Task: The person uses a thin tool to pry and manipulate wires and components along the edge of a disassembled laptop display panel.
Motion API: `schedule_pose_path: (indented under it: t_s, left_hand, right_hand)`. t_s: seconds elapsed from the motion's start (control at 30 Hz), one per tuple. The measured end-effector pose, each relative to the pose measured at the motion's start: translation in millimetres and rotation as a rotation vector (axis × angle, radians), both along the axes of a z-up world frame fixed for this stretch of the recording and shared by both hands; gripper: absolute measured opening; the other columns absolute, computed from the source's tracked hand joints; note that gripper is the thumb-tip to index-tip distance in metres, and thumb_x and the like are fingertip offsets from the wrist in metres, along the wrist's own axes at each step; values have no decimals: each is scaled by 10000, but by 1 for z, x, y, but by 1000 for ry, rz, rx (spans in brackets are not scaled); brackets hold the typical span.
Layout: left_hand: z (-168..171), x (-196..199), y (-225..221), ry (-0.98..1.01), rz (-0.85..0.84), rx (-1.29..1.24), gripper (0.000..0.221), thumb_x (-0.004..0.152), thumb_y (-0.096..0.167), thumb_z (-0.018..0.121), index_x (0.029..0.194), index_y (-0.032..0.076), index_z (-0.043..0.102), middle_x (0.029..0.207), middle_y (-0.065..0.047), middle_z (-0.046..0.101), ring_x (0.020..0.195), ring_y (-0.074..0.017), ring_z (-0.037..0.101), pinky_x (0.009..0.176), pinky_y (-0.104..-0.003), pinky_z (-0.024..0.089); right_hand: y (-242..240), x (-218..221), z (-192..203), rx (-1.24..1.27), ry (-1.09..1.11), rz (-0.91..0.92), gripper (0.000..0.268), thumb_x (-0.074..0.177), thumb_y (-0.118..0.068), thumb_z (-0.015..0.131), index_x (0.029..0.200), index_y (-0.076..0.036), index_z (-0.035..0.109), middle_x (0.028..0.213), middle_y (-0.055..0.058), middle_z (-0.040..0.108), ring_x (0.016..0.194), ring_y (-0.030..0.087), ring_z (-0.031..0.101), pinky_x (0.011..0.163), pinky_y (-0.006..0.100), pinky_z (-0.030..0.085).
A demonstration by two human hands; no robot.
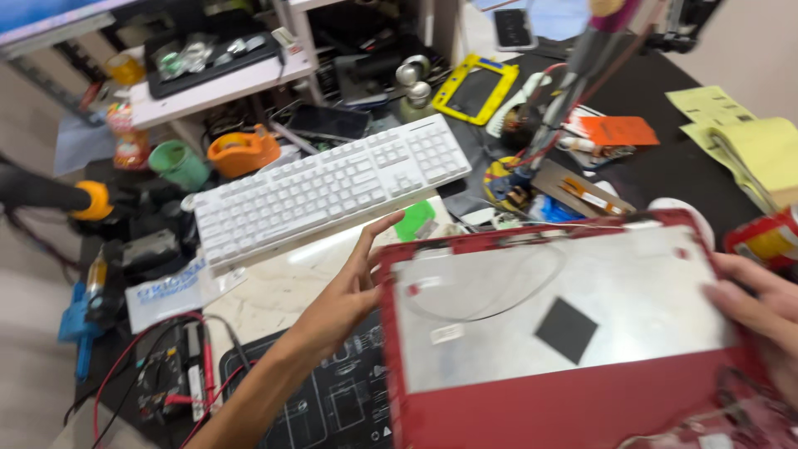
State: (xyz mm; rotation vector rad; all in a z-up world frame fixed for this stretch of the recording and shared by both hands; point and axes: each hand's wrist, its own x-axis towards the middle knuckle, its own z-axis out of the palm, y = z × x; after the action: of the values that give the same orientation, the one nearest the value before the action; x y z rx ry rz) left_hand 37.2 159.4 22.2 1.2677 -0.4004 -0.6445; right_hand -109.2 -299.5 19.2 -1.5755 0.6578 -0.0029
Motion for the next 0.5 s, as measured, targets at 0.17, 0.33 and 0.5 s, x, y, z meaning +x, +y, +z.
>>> schedule_pose_path:
  t_s: [0.17,0.33,0.5]
  left_hand:
    - [-8,-15,44,-44,6,149,814,815,171,749,1537,139,373,1403,-155,610,1181,-228,643,968,-379,564]
    - [-6,-19,76,-9,140,159,632,801,199,766,1395,41,623,1301,-141,701,1170,-206,664,985,-342,551]
    - [-7,-20,89,130,121,21,580,817,161,731,1385,116,623,1281,-61,711,1136,-147,690,962,-310,559]
  right_hand:
    - [61,45,25,89,107,184,446,1062,-206,455,1497,-111,436,1131,301,753,961,334,748,809,504,613]
    - [90,72,30,257,-125,429,454,1053,-185,507,1472,-12,484,1155,207,734,978,211,727,811,384,591]
    - [96,95,13,194,-40,453,456,1079,-200,521,1499,-25,498,1154,159,722,980,172,711,806,367,584]
